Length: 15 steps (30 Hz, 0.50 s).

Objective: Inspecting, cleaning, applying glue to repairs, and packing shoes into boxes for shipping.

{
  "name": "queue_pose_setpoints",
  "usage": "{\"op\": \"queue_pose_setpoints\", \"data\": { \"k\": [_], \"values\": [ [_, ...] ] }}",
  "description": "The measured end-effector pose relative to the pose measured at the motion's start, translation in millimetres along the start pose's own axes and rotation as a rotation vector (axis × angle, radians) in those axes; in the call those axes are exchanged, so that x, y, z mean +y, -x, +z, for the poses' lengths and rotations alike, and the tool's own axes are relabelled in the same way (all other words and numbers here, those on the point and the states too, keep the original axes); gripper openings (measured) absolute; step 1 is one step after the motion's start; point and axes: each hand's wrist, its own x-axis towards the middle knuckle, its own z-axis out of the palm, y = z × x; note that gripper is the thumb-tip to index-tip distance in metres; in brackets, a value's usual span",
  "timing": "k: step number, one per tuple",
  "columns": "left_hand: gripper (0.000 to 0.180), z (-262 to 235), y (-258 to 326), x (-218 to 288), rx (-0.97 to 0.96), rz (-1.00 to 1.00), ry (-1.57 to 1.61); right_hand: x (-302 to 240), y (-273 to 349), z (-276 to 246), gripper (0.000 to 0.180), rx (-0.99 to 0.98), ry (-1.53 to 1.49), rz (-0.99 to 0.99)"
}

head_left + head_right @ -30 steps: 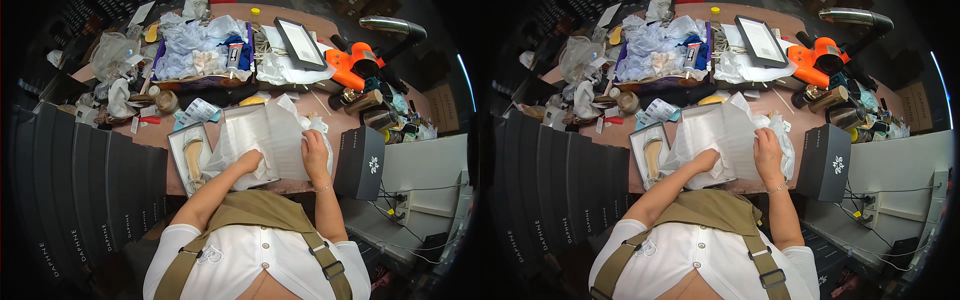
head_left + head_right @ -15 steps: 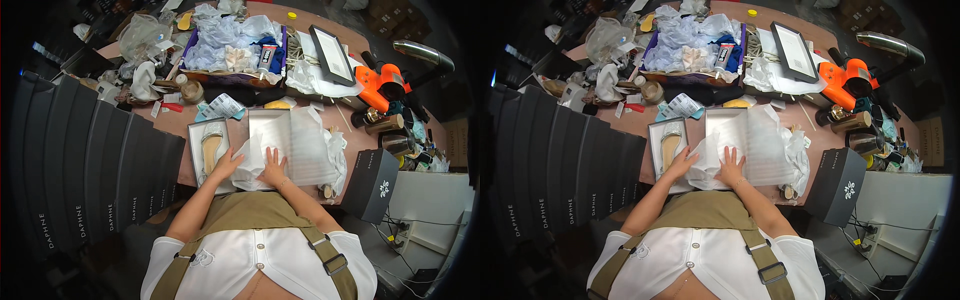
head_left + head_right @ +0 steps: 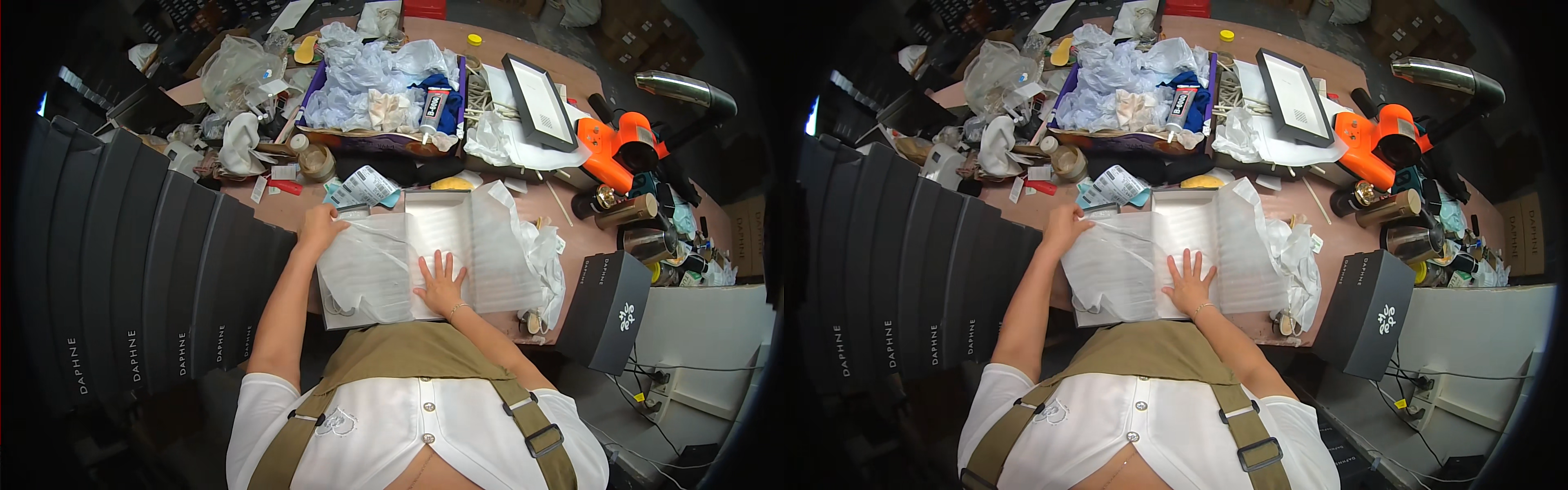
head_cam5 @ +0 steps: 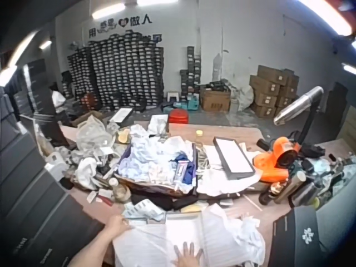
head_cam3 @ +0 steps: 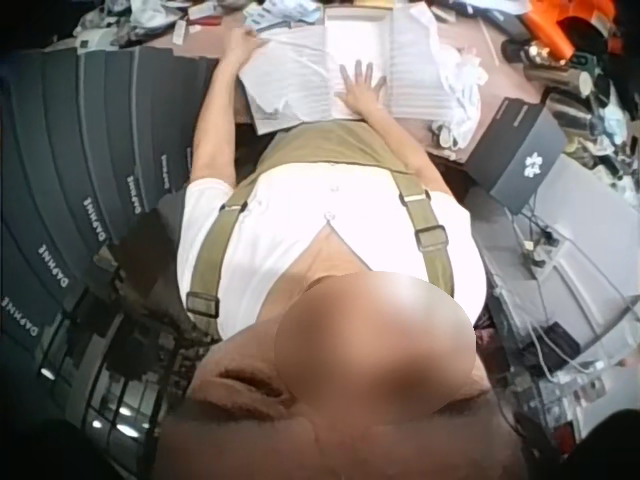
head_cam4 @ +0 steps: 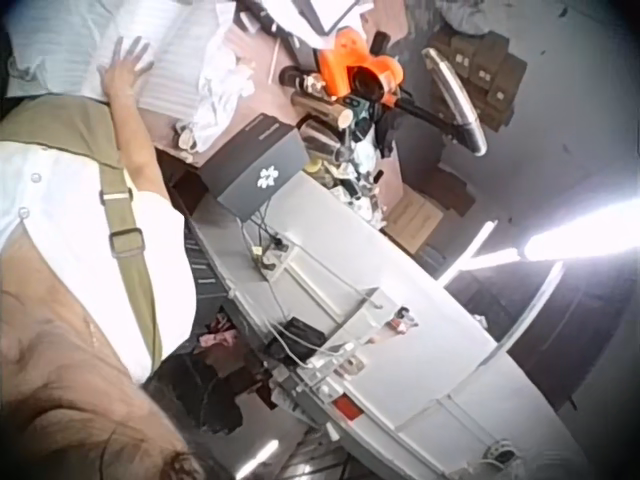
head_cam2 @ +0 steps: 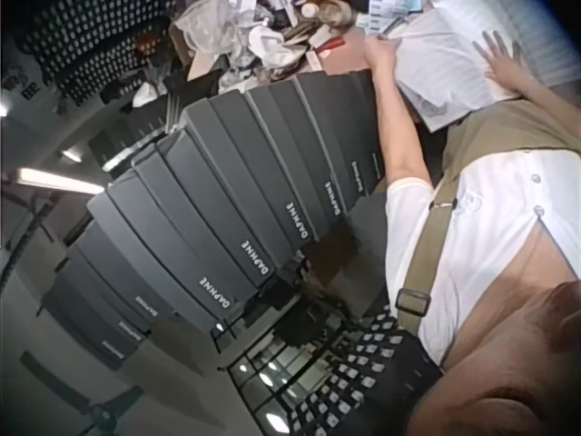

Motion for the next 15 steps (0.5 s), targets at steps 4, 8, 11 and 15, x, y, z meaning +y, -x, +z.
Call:
{"op": "queue_pose_setpoints", "data": {
  "k": [4,8,11,15],
  "values": [
    [0.032,-12,73,94,0.278,0.609,0.048,3,0,9,0.077,-0.001,0.010,0.013],
    [0.042,47,146,149,-0.351,0.779,0.107,-3,-6,10,0.077,-0.093,0.117,0.017],
    [0.057,71,126,108,-0.392,0.348,-0.170,5,-3,18,0.077,0.043,0.003,0.002],
    [0.067,60,95,69,-0.562,0.037,-0.307,-2,3,1,0.077,-0.006,-0.003,0.018]
  ]
}}
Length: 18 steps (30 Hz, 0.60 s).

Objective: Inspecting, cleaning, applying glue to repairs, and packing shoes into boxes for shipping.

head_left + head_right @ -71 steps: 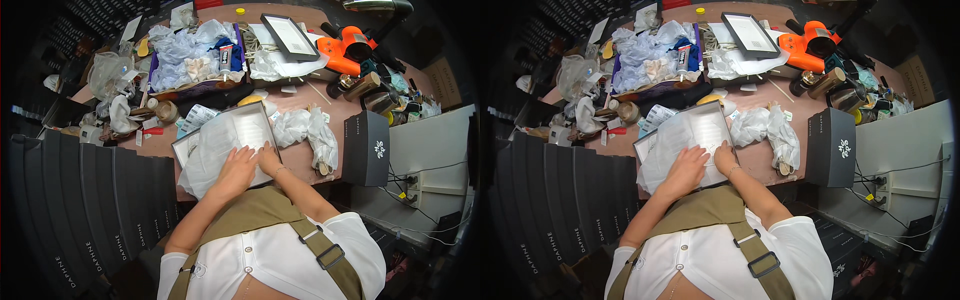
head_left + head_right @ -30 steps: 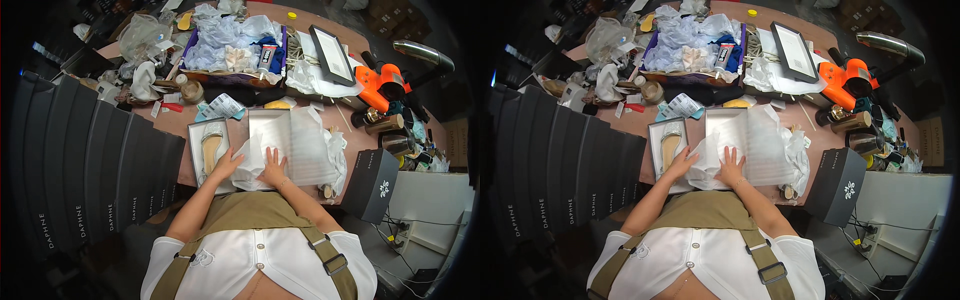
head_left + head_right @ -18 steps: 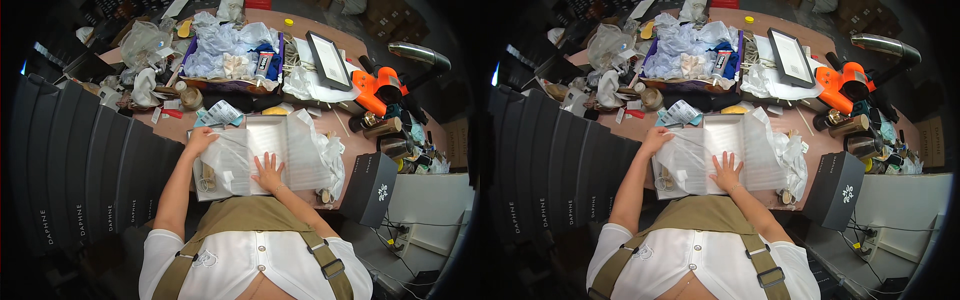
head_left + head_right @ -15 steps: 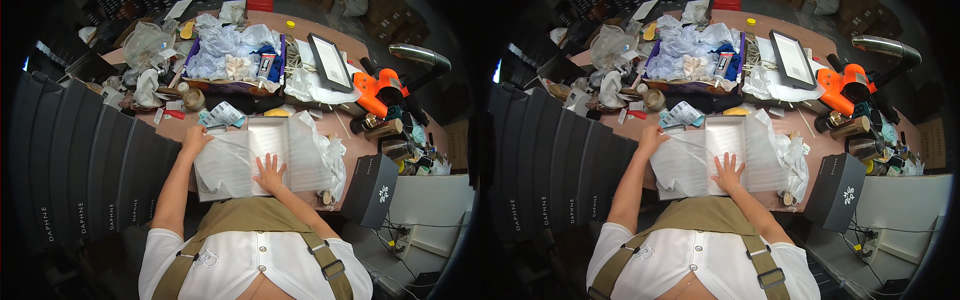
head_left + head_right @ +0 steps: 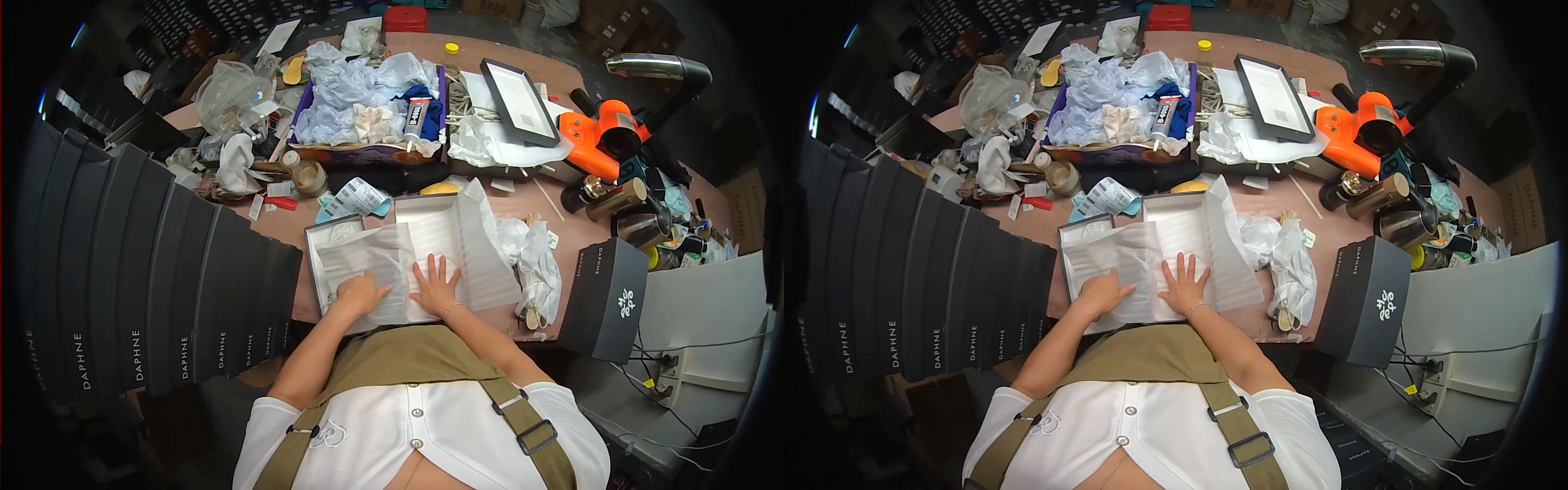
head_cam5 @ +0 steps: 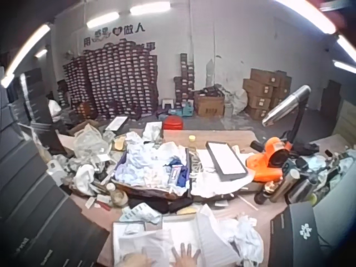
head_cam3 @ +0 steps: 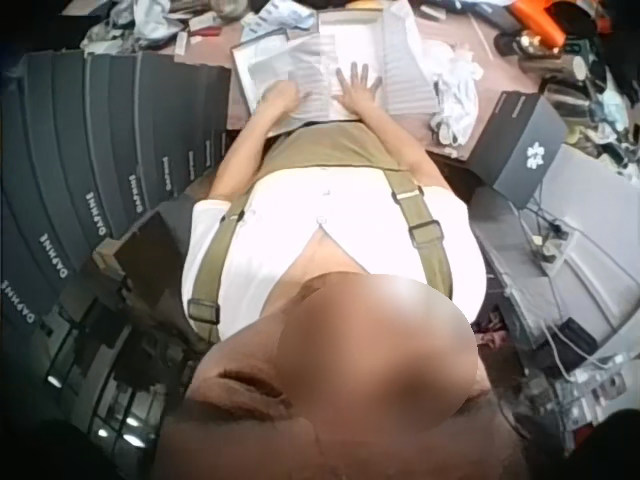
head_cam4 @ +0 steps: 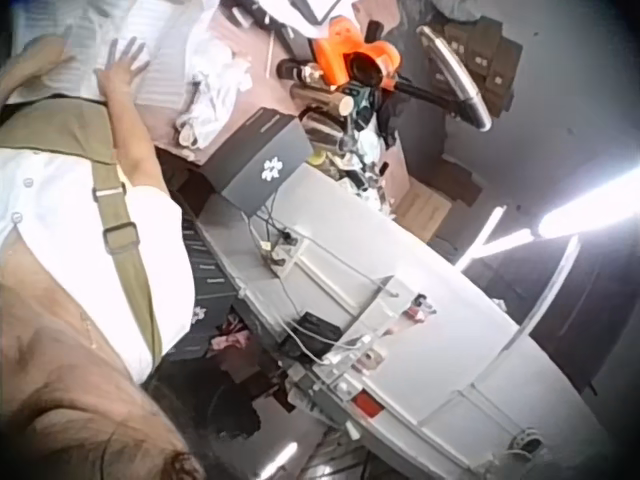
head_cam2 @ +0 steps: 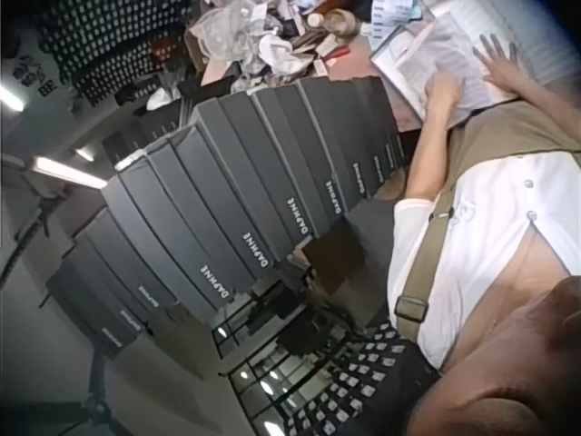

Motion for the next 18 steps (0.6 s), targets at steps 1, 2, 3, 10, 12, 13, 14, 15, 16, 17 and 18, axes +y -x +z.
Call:
{"op": "queue_pose_setpoints", "data": {
  "k": [1,2,3,10,12,13,14,15,16,17,18],
  "values": [
    [0.072,2,-8,1,-0.043,0.011,-0.044,2,-2,0,0.078,0.007,-0.008,-0.007],
    [0.072,7,-13,6,0.175,0.115,-0.014,0,-5,4,0.078,0.014,-0.016,-0.010],
    [0.072,15,-15,19,0.385,0.229,0.031,2,-5,6,0.078,0.015,-0.018,-0.004],
    [0.079,70,-76,27,0.686,0.310,0.459,23,-3,-33,0.064,0.216,-0.519,-0.221],
    [0.071,94,-94,18,0.873,0.317,0.624,4,19,-70,0.060,0.503,-0.550,-0.310],
    [0.065,97,-95,12,0.803,0.313,0.693,1,26,-85,0.060,0.583,-0.447,-0.259],
    [0.060,95,-97,5,0.743,0.304,0.759,1,29,-103,0.061,0.661,-0.340,-0.218],
    [0.056,92,-99,2,0.689,0.288,0.823,-1,33,-120,0.061,0.735,-0.230,-0.184],
    [0.052,84,-94,3,0.673,0.285,0.865,-2,44,-138,0.065,0.748,-0.176,-0.076],
    [0.048,65,-81,5,0.661,0.278,0.908,2,60,-154,0.069,0.758,-0.122,0.027],
    [0.045,49,-63,4,0.647,0.259,0.943,5,73,-160,0.073,0.758,-0.080,0.128]
  ]
}}
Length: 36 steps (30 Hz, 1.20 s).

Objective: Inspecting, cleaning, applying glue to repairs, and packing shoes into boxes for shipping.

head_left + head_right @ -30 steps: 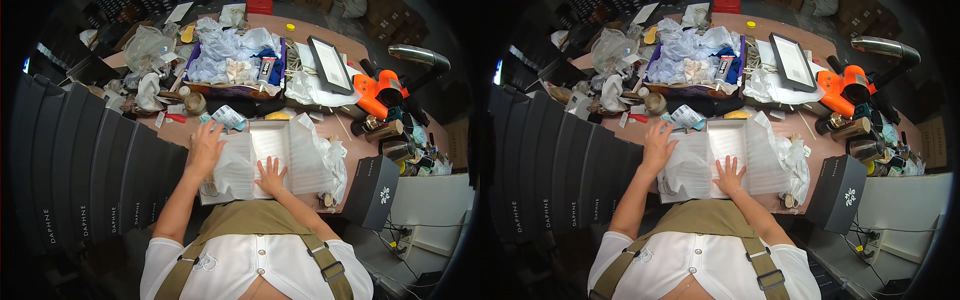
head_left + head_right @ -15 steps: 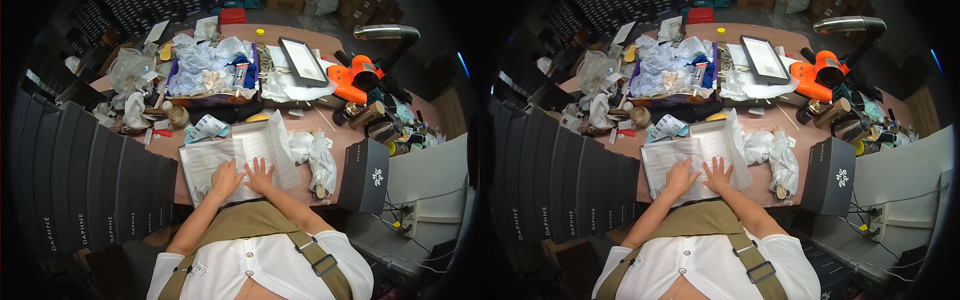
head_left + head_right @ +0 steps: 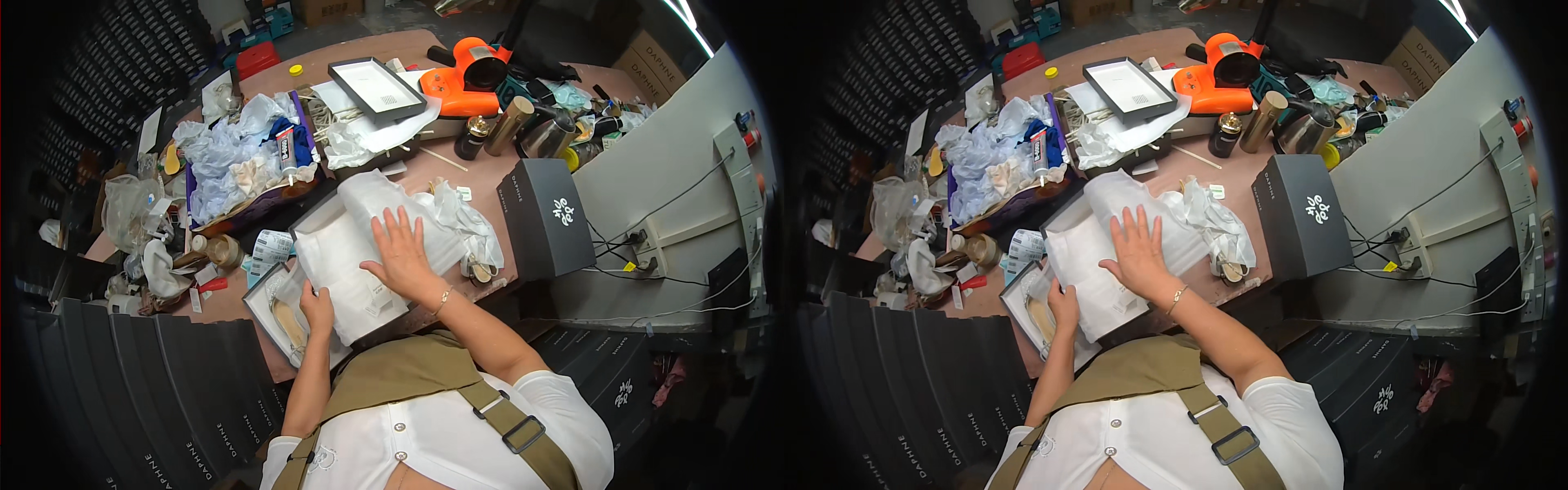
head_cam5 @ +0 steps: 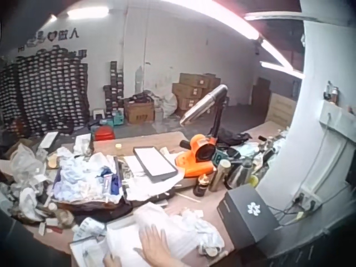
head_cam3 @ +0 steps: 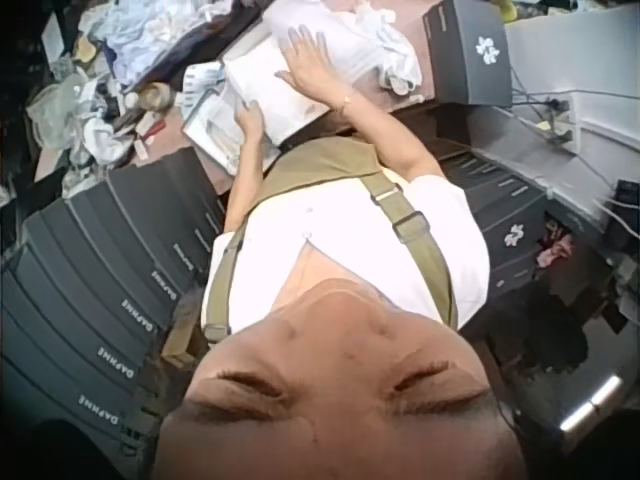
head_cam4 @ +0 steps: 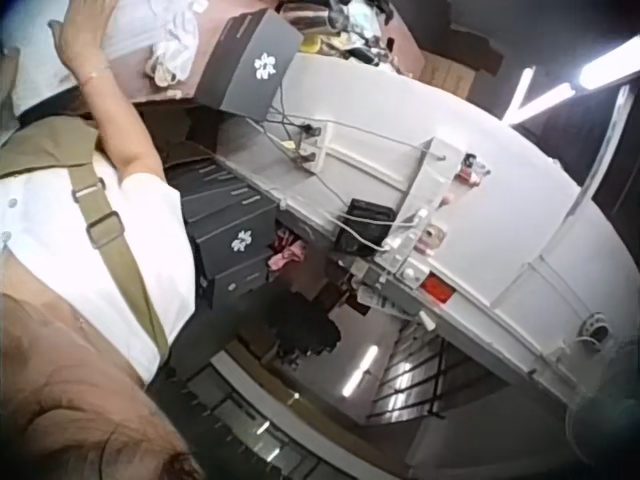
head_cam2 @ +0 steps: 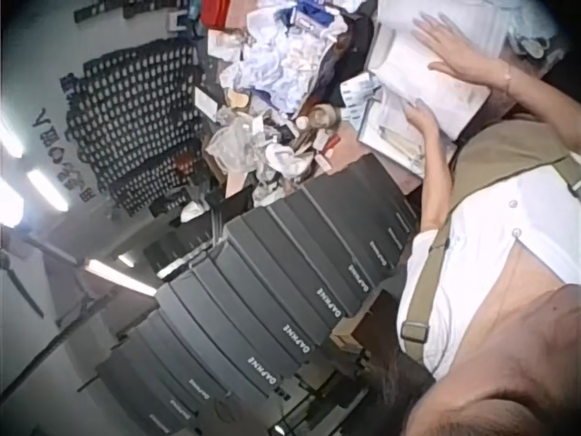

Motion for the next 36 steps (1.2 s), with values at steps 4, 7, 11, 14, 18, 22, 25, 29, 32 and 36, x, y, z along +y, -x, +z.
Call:
{"op": "queue_pose_setpoints", "data": {
  "k": [4,7,11,14,18,22,25,29,32,36],
  "values": [
    [0.045,-42,-4,69,-0.238,0.018,0.239,22,13,-15,0.090,-0.332,-0.946,0.275],
    [0.057,-52,28,112,-0.343,-0.077,0.720,24,25,-12,0.099,-0.354,-1.437,0.263],
    [0.071,-15,29,-14,-0.341,-0.404,0.858,43,27,70,0.091,-0.527,-1.448,0.418],
    [0.063,8,35,-40,-0.210,-0.367,0.457,73,46,136,0.080,-0.662,-0.999,0.429],
    [0.064,-2,41,24,-0.089,0.283,-0.279,77,50,78,0.077,-0.367,-0.699,0.372],
    [0.058,18,26,42,-0.465,0.523,-0.743,143,55,14,0.076,-0.121,0.018,0.482],
    [0.052,35,21,10,-0.736,0.340,-0.933,196,79,63,0.065,-0.306,-0.007,0.640],
    [0.064,27,9,62,-0.612,0.267,-0.355,228,101,70,0.050,-0.009,-0.304,0.511],
    [0.068,39,9,94,-0.430,0.063,0.270,152,51,-10,0.039,-0.202,-0.189,0.107],
    [0.060,51,4,125,-0.308,-0.336,1.090,58,-1,-38,0.043,-0.376,-0.034,-0.445]
  ]
}}
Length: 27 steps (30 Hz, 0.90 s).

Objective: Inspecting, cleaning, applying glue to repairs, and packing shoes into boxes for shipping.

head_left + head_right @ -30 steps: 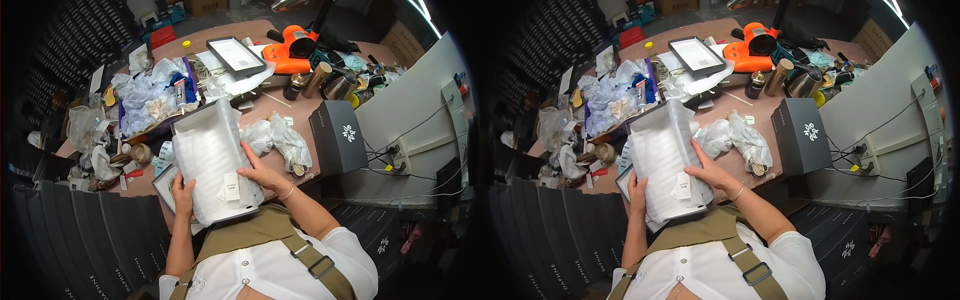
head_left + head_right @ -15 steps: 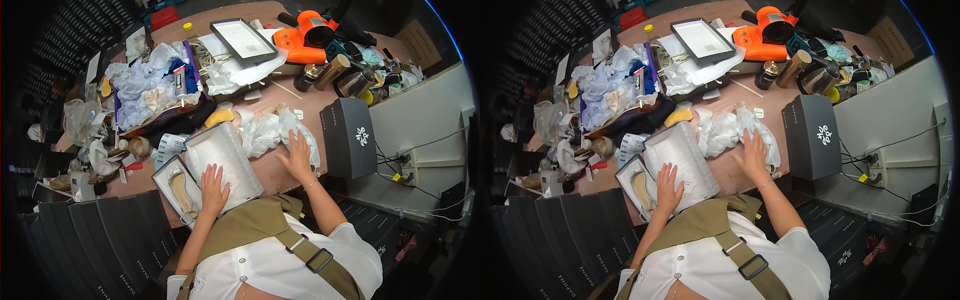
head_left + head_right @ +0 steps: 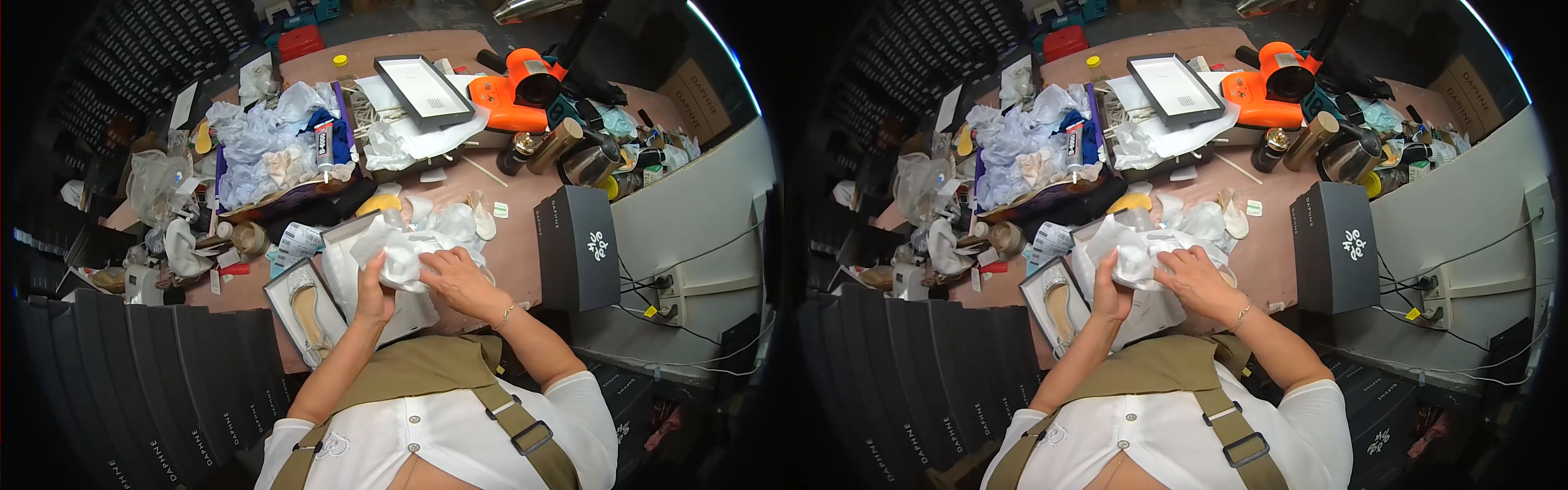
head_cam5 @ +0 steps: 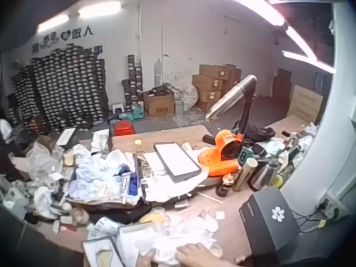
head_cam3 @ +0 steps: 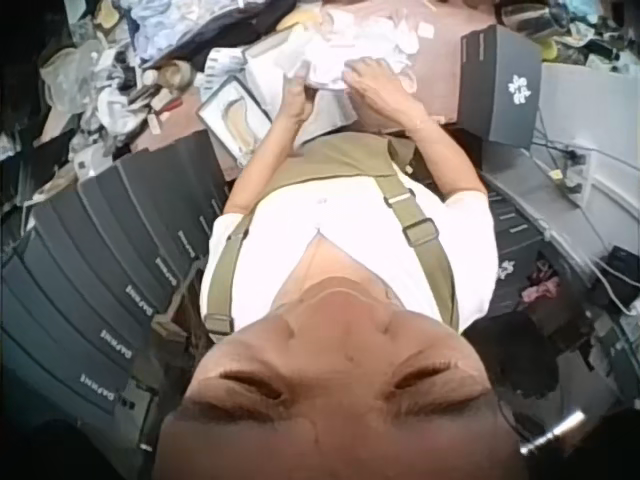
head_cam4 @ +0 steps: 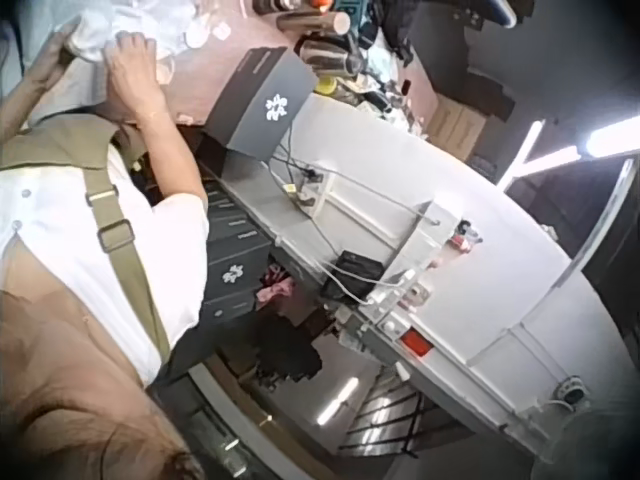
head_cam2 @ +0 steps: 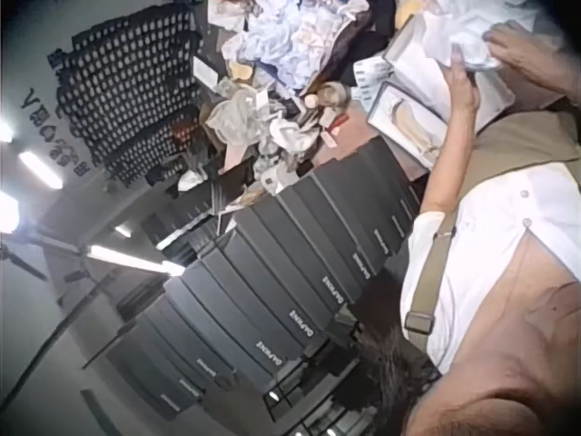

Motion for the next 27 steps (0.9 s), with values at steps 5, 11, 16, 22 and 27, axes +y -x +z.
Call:
{"op": "queue_pose_setpoints", "data": {
  "k": [5,11,16,22,27],
  "values": [
    [0.052,-40,14,64,0.118,0.098,0.342,-7,19,-31,0.065,0.366,-0.752,0.312],
    [0.049,-57,32,52,0.148,0.166,0.276,-35,14,34,0.060,0.183,-2.029,0.478],
    [0.045,-79,27,83,0.144,0.327,0.327,-49,19,45,0.051,-0.098,-1.896,0.590],
    [0.032,-113,28,132,0.039,0.670,-0.277,4,78,13,0.050,0.468,-1.789,0.738],
    [0.079,-100,4,-31,-0.766,0.256,-1.682,13,58,40,0.034,0.668,-1.187,0.647]
  ]
}}
